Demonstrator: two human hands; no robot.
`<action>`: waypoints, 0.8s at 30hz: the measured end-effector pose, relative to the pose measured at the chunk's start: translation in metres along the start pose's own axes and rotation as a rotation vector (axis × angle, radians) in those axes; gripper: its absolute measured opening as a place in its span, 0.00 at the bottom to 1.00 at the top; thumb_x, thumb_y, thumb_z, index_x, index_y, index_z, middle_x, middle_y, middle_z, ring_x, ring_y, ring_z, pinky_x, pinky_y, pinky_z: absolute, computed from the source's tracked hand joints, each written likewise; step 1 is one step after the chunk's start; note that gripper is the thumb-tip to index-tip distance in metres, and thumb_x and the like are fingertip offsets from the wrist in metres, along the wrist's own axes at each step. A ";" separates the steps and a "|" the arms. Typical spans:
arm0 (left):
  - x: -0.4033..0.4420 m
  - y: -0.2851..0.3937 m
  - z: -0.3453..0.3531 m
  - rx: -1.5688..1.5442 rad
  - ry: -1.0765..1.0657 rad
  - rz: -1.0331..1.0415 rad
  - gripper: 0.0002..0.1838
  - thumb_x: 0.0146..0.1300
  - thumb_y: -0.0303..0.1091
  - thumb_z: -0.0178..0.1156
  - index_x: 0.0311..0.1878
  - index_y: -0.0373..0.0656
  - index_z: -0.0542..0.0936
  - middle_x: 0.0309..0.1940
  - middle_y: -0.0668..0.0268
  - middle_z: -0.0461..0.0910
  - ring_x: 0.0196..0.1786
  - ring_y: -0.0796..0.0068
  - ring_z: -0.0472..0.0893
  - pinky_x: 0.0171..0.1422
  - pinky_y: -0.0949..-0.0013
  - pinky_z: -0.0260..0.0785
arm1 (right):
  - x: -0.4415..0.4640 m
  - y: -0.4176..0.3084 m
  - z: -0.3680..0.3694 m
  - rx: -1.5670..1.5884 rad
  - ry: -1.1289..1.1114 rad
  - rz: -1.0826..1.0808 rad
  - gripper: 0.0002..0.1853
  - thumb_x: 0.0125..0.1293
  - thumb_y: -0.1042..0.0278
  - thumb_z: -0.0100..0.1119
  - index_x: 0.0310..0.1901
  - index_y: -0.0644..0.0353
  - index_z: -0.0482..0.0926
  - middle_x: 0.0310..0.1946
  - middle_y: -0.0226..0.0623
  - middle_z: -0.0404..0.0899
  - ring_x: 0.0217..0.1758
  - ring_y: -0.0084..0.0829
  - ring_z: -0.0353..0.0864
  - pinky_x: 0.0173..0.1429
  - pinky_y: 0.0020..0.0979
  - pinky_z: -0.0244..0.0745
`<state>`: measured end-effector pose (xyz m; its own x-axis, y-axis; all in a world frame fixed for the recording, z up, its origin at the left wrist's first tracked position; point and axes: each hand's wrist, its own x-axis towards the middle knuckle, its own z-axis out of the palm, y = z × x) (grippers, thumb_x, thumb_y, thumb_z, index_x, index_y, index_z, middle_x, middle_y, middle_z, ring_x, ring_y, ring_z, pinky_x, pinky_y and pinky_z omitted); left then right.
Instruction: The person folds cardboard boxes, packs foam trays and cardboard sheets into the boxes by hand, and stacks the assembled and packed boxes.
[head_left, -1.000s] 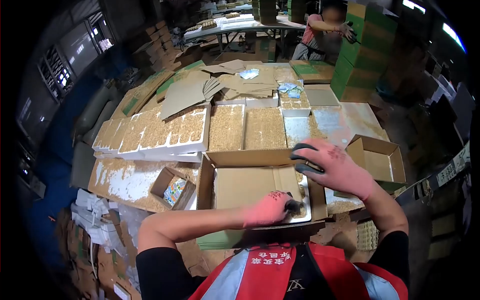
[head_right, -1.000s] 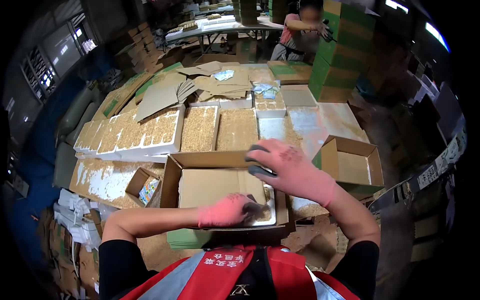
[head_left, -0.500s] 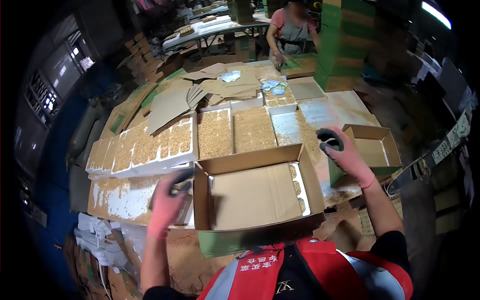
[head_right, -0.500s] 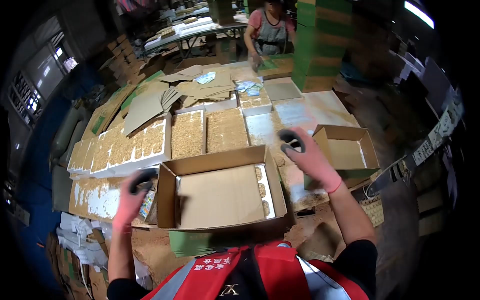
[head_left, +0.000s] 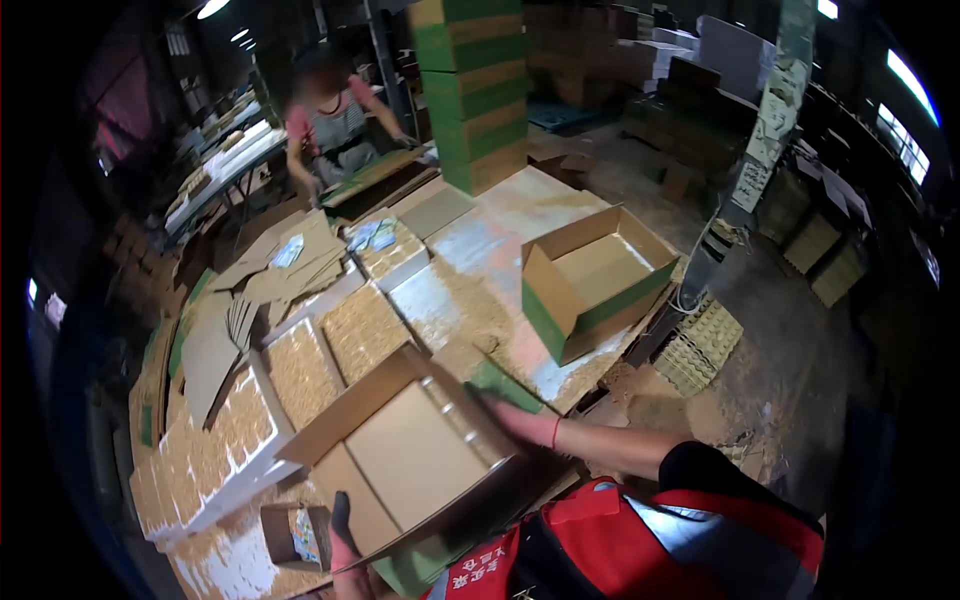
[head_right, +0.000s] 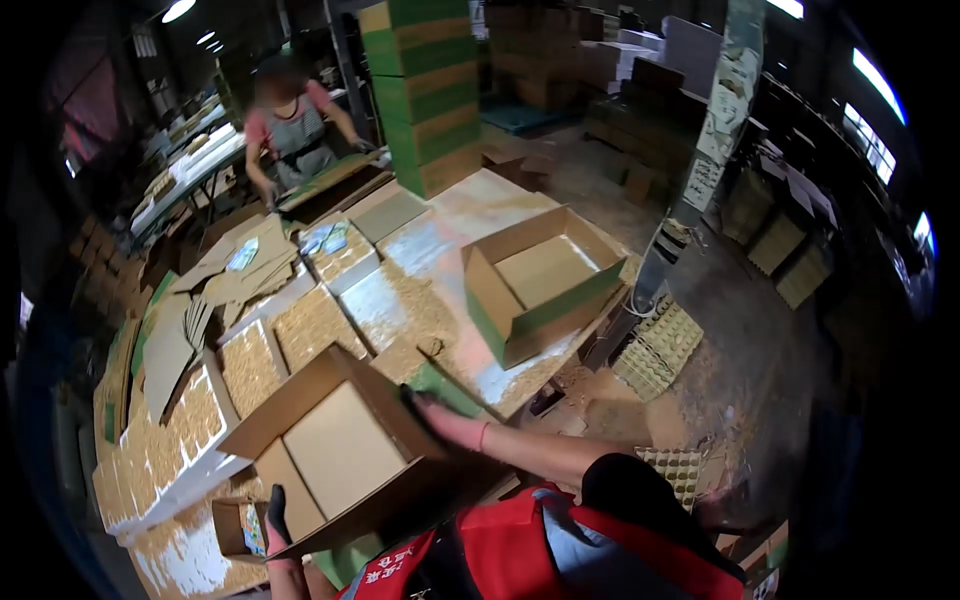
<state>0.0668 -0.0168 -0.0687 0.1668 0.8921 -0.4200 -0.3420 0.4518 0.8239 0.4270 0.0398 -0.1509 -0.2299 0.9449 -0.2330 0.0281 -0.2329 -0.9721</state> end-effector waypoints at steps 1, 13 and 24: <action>-0.009 0.013 0.025 -0.133 -0.069 -0.031 0.31 0.70 0.54 0.50 0.64 0.38 0.71 0.58 0.59 0.77 0.57 0.63 0.78 0.62 0.62 0.71 | 0.011 -0.001 -0.002 -0.087 -0.097 0.005 0.28 0.78 0.61 0.29 0.75 0.59 0.45 0.78 0.42 0.37 0.80 0.36 0.43 0.79 0.37 0.41; 0.232 0.001 0.362 -0.187 -0.639 0.028 0.26 0.73 0.45 0.48 0.68 0.40 0.66 0.64 0.59 0.70 0.63 0.62 0.71 0.69 0.59 0.64 | -0.031 -0.247 -0.425 0.828 -0.369 0.138 0.25 0.76 0.51 0.42 0.63 0.64 0.71 0.58 0.42 0.77 0.57 0.34 0.80 0.61 0.41 0.75; 0.249 0.007 0.473 -0.290 -0.754 -0.491 0.38 0.69 0.59 0.48 0.66 0.31 0.67 0.62 0.46 0.72 0.62 0.54 0.74 0.72 0.58 0.62 | -0.015 -0.035 -0.560 -0.966 0.417 0.251 0.24 0.77 0.54 0.40 0.63 0.63 0.69 0.62 0.38 0.72 0.64 0.30 0.69 0.68 0.36 0.63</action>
<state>0.5431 0.2118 0.0124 0.8724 0.4173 -0.2544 -0.2746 0.8491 0.4512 0.9742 0.1630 -0.1286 0.2336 0.9419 -0.2414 0.8254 -0.3233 -0.4627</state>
